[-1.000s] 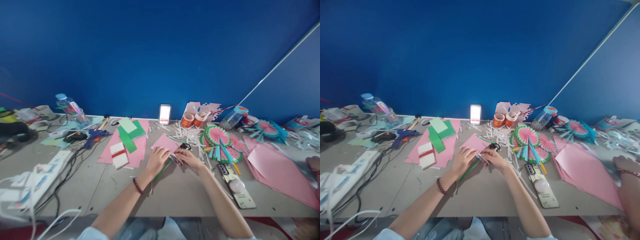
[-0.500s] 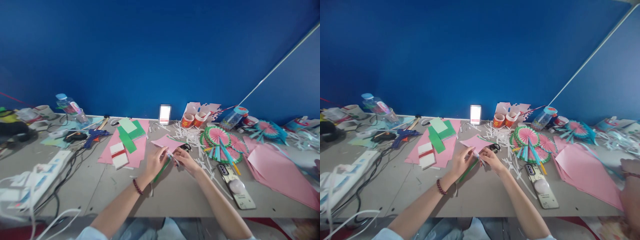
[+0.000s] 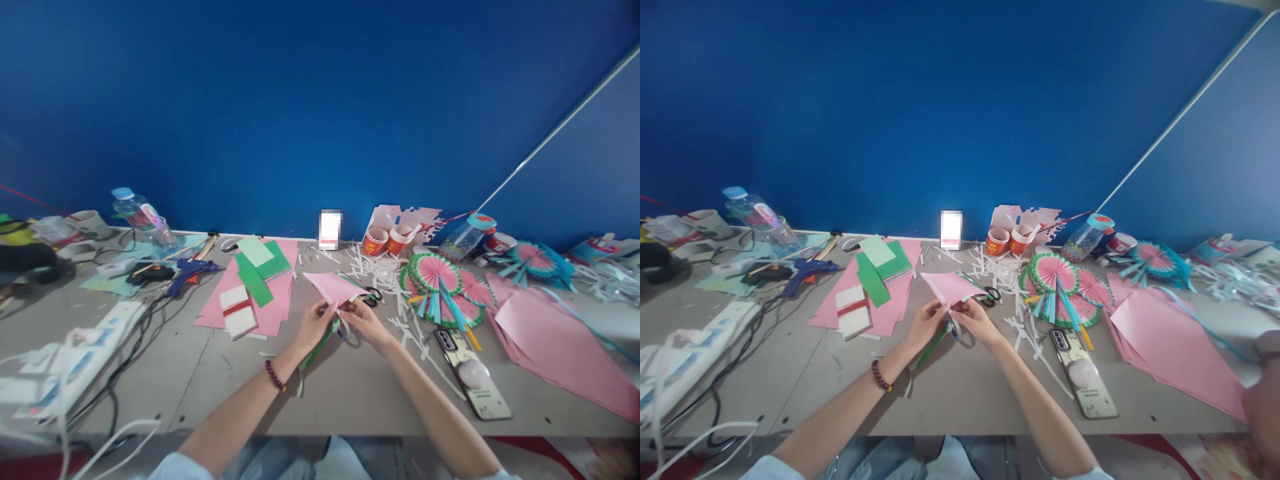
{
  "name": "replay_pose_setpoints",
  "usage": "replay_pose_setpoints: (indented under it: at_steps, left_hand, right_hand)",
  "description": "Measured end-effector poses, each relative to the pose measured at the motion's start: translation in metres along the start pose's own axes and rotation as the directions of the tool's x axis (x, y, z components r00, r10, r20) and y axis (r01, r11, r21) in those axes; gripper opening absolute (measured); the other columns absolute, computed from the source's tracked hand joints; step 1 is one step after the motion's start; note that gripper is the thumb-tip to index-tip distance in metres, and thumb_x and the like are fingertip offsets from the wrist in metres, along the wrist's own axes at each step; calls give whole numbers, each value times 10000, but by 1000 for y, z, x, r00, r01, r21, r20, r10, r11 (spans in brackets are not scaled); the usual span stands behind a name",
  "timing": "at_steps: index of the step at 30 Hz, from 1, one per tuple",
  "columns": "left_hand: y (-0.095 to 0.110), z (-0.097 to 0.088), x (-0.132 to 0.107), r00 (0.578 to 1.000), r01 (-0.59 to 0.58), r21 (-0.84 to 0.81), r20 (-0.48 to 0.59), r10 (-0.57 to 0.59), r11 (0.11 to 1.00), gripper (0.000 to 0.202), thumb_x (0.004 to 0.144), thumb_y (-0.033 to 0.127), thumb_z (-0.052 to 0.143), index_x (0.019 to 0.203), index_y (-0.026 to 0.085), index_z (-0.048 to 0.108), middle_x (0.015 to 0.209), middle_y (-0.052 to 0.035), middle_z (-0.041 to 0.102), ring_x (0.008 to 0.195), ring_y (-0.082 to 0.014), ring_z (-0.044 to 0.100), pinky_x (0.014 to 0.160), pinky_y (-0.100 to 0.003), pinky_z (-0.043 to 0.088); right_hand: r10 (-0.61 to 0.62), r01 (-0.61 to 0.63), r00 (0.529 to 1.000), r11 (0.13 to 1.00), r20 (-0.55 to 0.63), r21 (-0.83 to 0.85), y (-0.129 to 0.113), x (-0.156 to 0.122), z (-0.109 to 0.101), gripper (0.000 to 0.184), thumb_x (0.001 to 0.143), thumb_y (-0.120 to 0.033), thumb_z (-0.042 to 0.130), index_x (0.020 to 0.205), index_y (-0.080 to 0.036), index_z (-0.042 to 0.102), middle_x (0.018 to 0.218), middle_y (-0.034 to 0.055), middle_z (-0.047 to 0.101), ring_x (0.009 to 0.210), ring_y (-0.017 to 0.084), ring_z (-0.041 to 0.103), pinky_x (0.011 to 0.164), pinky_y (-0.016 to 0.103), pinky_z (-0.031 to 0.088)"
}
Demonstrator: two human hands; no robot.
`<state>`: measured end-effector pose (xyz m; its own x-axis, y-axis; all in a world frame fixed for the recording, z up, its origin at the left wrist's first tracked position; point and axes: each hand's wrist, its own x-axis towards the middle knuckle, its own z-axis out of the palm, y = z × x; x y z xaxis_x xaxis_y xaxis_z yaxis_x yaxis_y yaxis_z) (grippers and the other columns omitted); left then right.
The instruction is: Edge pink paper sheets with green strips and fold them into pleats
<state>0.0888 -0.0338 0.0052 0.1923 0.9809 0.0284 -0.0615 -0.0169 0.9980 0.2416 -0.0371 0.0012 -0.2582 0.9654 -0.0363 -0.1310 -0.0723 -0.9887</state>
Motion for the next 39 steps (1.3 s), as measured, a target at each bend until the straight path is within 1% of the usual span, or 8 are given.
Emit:
replay_pose_setpoints:
  at_steps: [6,11,15,18,22,28,33,39]
  left_hand:
    - [5,-5,0,992,-59,37,-106,63,998,380,790,525,595,781,147,639,660,8,551,585,-107,460,540,-216,355]
    - [3,-14,5,963,-122,89,-231,140,989,416,833,561,518,666,181,532,597,30,415,573,-114,387,545,-237,324]
    - [4,-18,6,954,-123,139,-255,156,983,482,842,597,473,574,202,409,563,37,314,546,-118,323,534,-254,300]
    - [6,-19,7,955,-115,136,-257,147,984,474,827,612,483,592,201,476,557,31,366,547,-125,359,535,-256,319]
    - [8,-20,7,976,-51,90,-206,69,995,476,830,617,467,666,190,597,582,1,512,568,-144,458,529,-256,361]
    - [16,-19,7,990,-42,36,-134,46,998,478,823,606,484,615,184,569,685,-43,637,700,-186,563,637,-283,439]
    - [20,-20,6,992,-77,55,-96,82,996,491,797,622,509,556,193,494,568,2,510,611,-150,476,618,-271,405]
    - [17,-22,8,996,-84,70,-1,84,994,504,792,626,509,546,186,499,559,8,454,579,-132,414,597,-263,363]
  right_hand:
    - [-99,78,957,993,-272,-87,-4,-3,-10,414,775,-510,588,1055,-206,557,735,-5,578,581,119,509,522,243,421]
    - [-191,158,805,982,-562,-107,-1,2,-28,530,772,-444,568,1243,-261,408,807,-9,561,578,122,494,499,239,407]
    - [-346,141,686,926,-640,-349,2,6,-48,455,790,-399,531,1208,-249,435,926,33,583,697,154,548,623,280,454]
    - [-484,22,754,693,-443,-720,-2,5,-60,271,792,-301,500,1034,-201,569,925,80,624,847,216,567,781,351,447]
    - [-415,-111,875,328,-249,-938,-7,1,-66,207,808,-219,473,925,-189,641,937,93,660,929,249,561,865,370,401]
    - [-273,-253,918,155,-287,-955,-9,-1,-66,195,834,-293,542,917,-177,674,904,98,670,898,244,585,791,330,404]
    - [-195,-339,900,253,-391,-906,-20,-2,-63,138,788,-309,590,806,-195,666,842,82,692,802,225,623,641,283,398]
    - [20,-307,884,778,-466,-548,-27,-3,-77,232,711,-421,635,788,-208,588,568,1,626,500,174,598,474,267,437]
